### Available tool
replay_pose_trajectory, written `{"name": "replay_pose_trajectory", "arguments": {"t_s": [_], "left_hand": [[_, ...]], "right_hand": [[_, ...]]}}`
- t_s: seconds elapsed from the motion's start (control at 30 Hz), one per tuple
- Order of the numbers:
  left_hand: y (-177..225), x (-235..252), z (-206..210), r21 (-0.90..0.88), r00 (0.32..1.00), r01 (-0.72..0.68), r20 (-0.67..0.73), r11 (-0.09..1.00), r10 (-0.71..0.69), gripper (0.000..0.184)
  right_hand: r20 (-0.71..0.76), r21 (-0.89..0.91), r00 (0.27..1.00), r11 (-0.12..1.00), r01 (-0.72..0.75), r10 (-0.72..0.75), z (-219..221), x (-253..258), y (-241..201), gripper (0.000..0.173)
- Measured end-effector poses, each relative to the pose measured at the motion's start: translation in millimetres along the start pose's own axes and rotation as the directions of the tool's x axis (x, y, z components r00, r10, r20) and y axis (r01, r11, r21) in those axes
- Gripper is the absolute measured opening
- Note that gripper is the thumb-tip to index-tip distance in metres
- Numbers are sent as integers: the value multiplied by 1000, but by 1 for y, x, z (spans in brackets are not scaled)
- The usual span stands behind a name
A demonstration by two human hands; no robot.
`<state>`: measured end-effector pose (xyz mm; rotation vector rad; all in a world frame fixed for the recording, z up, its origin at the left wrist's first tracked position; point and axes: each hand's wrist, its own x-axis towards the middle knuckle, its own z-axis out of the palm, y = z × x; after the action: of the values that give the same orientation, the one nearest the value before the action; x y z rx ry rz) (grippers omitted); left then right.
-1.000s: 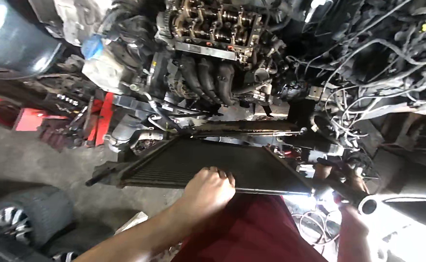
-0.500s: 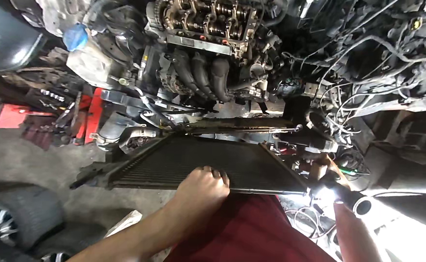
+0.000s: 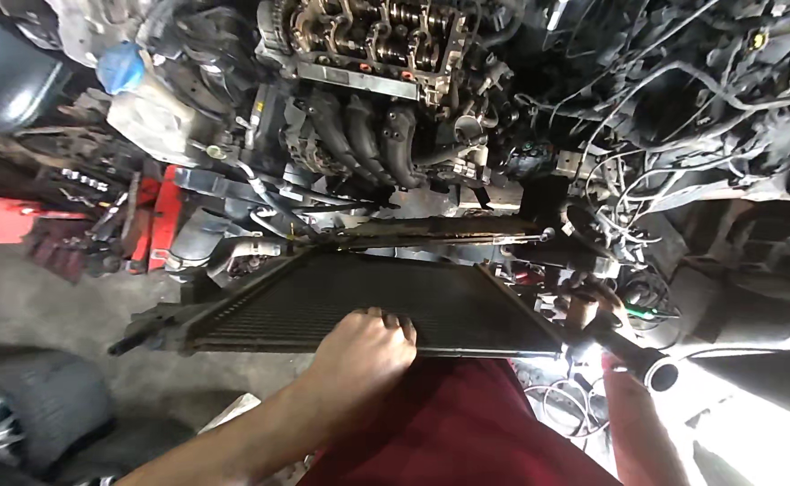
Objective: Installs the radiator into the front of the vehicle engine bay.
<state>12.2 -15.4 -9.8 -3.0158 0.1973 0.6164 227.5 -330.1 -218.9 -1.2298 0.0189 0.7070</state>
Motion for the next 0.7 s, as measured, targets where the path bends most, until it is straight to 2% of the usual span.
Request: {"name": "replay_pose_trajectory", "arguments": {"t_s": [0.07, 0.13, 0.17, 0.23, 0.3, 0.43, 0.5, 0.53, 0.6, 0.7], "left_hand": [[0, 0, 1, 8, 1000, 0, -9, 1000, 0, 13], [1, 1, -1, 5, 1000, -2, 11, 1000, 2, 14], [0, 2, -2, 0, 999, -2, 34, 1000, 2, 15], [1, 3, -5, -6, 997, 3, 80, 1000, -3, 17], [1, 4, -5, -5, 997, 2, 81, 1000, -1, 16], [1, 5, -5, 15, 995, -3, 102, 1000, 2, 17], [1, 5, -6, 19, 993, -7, 118, 1000, 5, 17], [2, 5, -7, 20, 991, -8, 131, 1000, 5, 18], [2, 6, -6, 24, 992, -10, 122, 1000, 7, 18], [1, 5, -5, 34, 994, -17, 111, 999, 13, 18]], "right_hand": [[-182, 35, 983, 999, 6, 0, 11, -6, -21, 23], [-243, -15, 970, 1000, 22, -25, 27, -13, -44, 26], [-242, -161, 969, 987, 7, -46, 31, -18, -53, 25], [-172, -505, 984, 862, -41, -54, 32, -24, -62, 24], [-94, -660, 996, 749, -61, -2, 31, -27, -64, 26], [48, -657, 997, 754, -14, 60, 36, -26, -60, 34], [59, -674, 986, 735, -78, 159, 28, -18, -47, 28], [23, -686, 987, 720, -101, 161, 22, -12, -33, 25], [-13, -609, 996, 790, -75, 85, 19, -2, -12, 13], [88, -557, 981, 825, -95, 172, 37, 0, -36, 10]]}}
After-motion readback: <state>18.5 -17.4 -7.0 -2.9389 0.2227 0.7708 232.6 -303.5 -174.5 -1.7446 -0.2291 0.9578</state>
